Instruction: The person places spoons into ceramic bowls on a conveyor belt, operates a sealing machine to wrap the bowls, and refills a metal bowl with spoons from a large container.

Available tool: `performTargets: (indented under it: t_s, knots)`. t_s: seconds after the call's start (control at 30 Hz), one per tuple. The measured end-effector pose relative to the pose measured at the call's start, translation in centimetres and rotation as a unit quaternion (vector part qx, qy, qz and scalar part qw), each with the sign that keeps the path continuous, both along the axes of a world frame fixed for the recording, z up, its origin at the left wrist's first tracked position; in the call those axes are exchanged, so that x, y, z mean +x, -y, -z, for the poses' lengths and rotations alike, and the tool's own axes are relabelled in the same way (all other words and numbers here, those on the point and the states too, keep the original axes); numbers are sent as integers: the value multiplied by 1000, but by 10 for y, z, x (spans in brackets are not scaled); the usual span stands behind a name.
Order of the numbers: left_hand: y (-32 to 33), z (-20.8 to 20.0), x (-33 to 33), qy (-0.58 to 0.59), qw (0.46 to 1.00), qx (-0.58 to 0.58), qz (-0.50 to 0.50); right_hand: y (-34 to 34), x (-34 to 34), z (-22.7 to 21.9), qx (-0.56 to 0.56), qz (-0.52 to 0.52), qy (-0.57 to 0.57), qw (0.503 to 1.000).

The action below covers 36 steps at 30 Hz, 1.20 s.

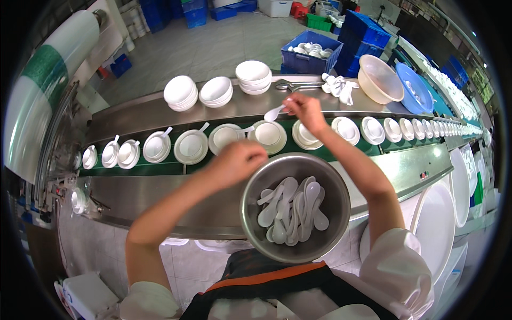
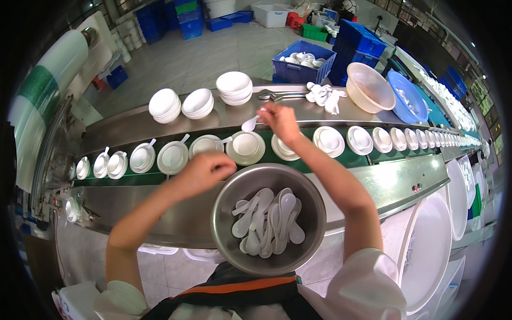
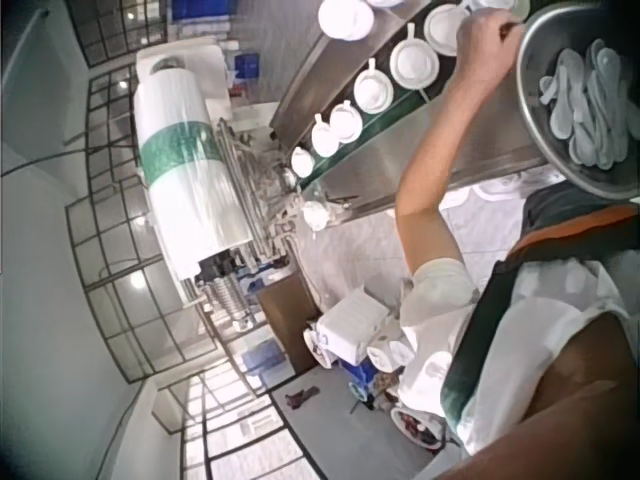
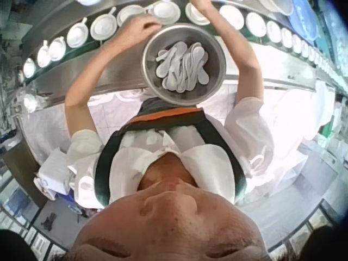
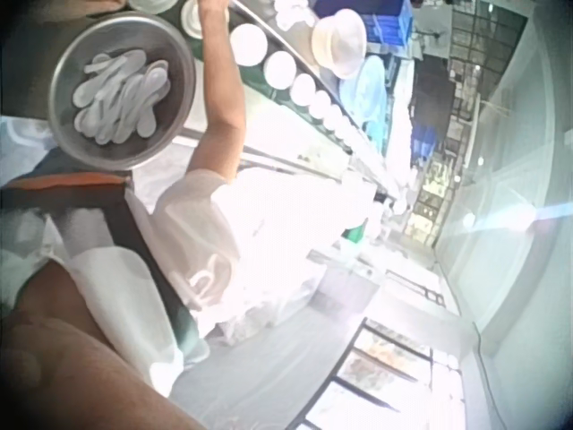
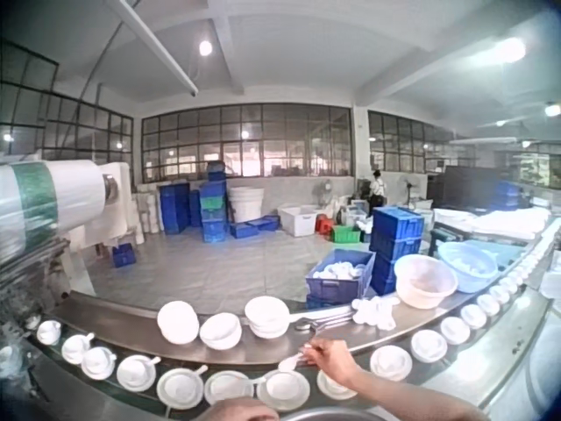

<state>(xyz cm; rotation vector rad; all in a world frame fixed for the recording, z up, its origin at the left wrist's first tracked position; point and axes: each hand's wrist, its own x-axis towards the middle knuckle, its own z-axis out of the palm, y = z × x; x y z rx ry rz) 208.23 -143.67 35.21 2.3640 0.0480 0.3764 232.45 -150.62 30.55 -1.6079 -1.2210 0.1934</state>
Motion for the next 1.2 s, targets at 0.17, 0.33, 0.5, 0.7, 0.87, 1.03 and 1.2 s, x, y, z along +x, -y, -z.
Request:
performTargets:
  t_s: [0.17,0.33,0.5,0.7,0.87,1.03,1.2]
  knots:
    - [80,29,18,-177,971,147,54,12,13,36,-176,-1,80,981]
    - [79,74,27,-278,955,106,-19,58,-19,-19,-78,-104,234,963]
    - [75,49,32,-293,951,87,50,119,-71,-6,-282,-333,336,834]
    - [69,18,31,-276,954,101,51,136,-74,-3,-203,-313,428,823]
    - [37,-9,54,-180,981,-30,66,147,-66,-37,-333,-352,248,839]
    - [17,-39,154,-125,984,-120,33,154,-51,-33,-385,-406,51,827]
    - [-9,32,267,84,994,62,-33,174,-23,-50,-314,-373,-73,870]
